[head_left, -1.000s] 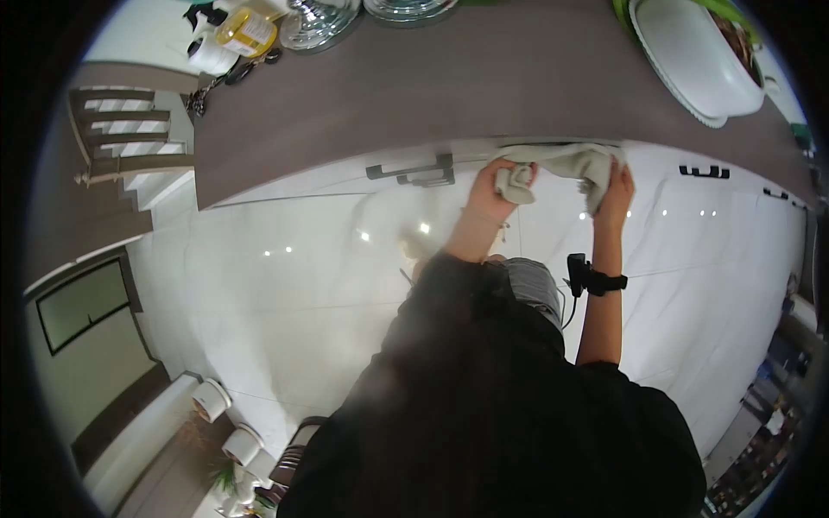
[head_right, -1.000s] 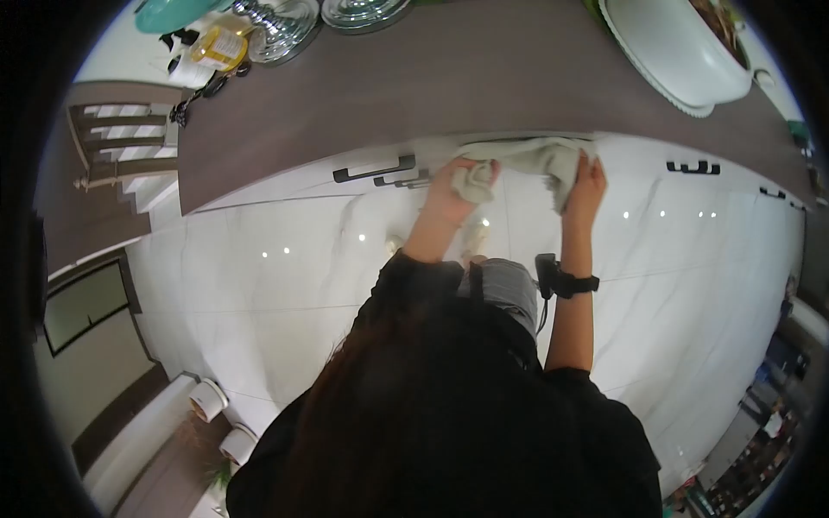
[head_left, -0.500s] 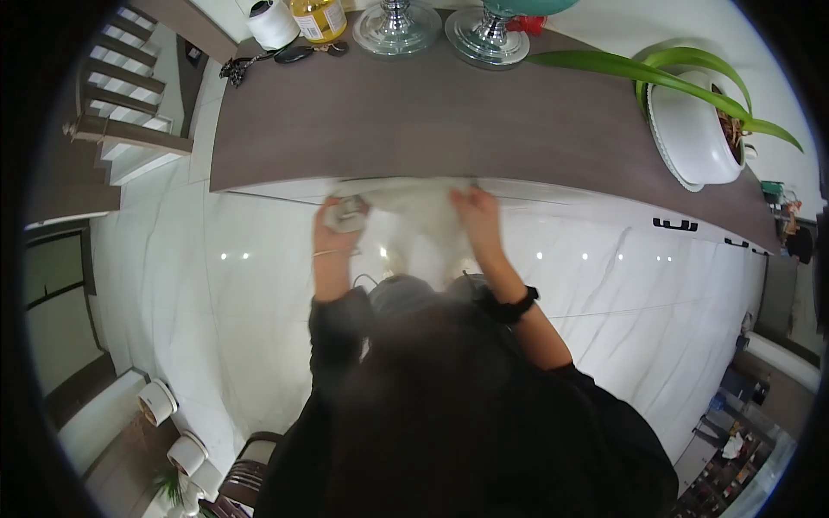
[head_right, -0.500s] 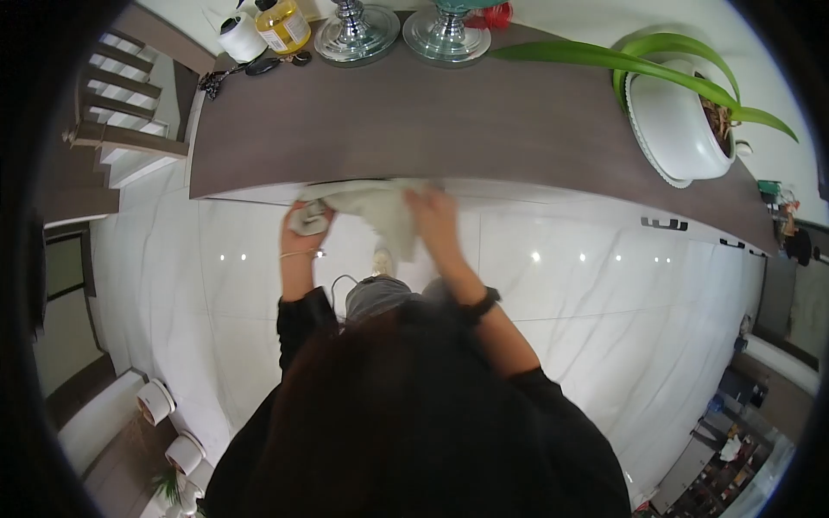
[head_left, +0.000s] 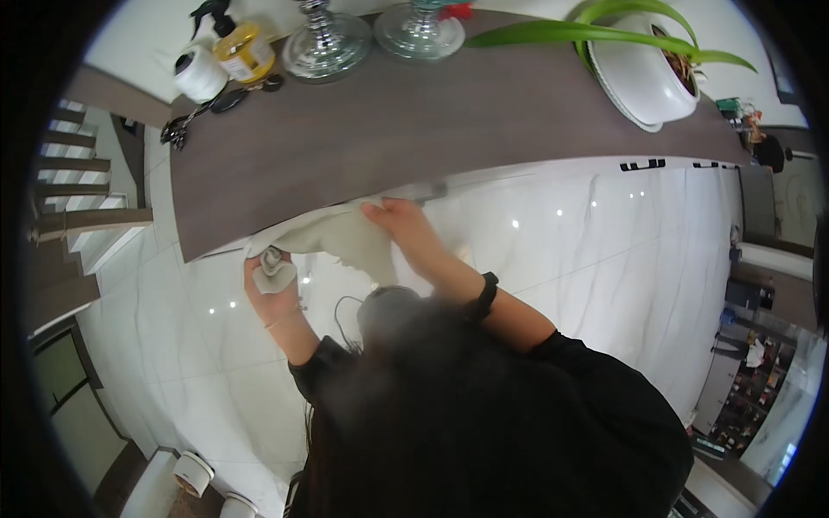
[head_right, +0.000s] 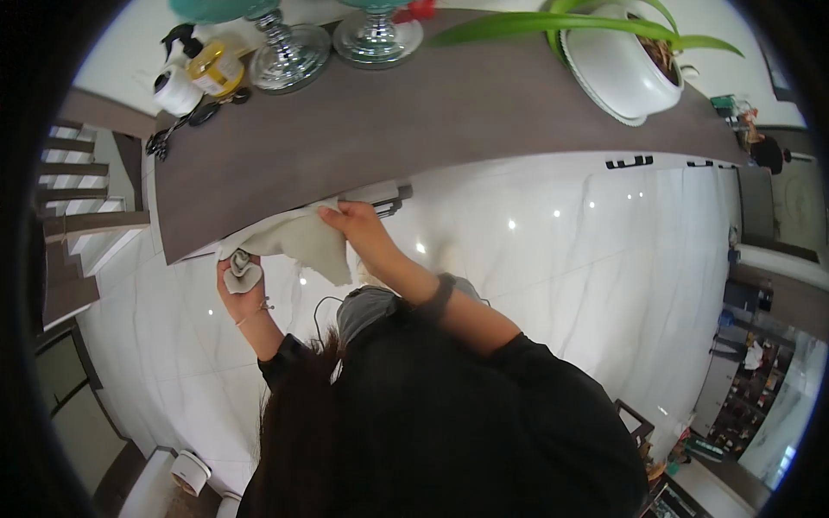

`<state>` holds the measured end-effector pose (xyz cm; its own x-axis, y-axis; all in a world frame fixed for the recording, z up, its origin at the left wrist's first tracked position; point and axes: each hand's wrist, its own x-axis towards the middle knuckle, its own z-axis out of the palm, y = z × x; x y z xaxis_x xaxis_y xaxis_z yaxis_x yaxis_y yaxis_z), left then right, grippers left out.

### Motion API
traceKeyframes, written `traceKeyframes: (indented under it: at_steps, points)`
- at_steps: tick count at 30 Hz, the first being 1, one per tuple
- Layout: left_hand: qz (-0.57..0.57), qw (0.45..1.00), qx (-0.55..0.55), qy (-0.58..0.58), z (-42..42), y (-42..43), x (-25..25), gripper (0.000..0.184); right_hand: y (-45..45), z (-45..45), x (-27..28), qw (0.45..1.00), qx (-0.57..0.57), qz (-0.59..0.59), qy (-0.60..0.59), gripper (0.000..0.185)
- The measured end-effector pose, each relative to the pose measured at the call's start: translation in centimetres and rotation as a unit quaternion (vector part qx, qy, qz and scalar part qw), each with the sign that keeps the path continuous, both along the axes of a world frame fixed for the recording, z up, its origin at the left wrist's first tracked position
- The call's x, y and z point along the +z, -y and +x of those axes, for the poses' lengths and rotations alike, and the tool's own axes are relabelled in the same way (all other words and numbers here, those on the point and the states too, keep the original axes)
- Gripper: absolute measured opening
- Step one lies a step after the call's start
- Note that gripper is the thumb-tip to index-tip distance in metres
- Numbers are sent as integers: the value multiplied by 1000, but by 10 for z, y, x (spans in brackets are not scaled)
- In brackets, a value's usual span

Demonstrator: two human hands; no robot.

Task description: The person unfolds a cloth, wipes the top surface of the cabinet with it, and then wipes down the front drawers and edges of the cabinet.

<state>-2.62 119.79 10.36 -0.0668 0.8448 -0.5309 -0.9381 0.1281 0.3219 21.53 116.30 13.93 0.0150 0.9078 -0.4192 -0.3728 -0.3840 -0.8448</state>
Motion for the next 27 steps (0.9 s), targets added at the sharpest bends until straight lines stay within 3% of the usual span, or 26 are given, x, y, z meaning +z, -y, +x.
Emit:
traceKeyframes:
  at_steps: [5, 8, 11, 14, 17, 18, 21, 25, 27]
  points:
    - [8, 997, -76, 25, 98, 14, -7, 20, 26, 95, 12, 995, -90, -24, -23, 24]
    - [-3, 985, -134, 108, 180, 29, -3, 21, 51, 183, -39, 985, -166, 9, 44, 24]
    - [-54, 964, -194, 176, 274, 38, 16, 24, 72, 269, -4, 973, -231, -1, 24, 24]
    - [-87, 941, -265, 193, 353, 48, 22, 22, 94, 350, -2, 969, -243, 35, -7, 22]
    - [-53, 952, -245, 174, 400, 59, 14, 22, 101, 400, 3, 979, -198, 39, -18, 22]
    - [-45, 964, -194, 178, 402, 62, 6, 32, 101, 407, 2, 982, -186, 25, -2, 23]
    - [-36, 971, -172, 162, 401, 66, -6, 32, 98, 415, -3, 987, -157, 35, 18, 23]
    - [-35, 986, -148, 64, 417, 72, -36, 26, 95, 421, -29, 990, -132, 19, 56, 20]
    - [12, 940, -275, -201, 421, 74, -78, 23, 95, 422, -80, 988, -145, -42, 12, 16]
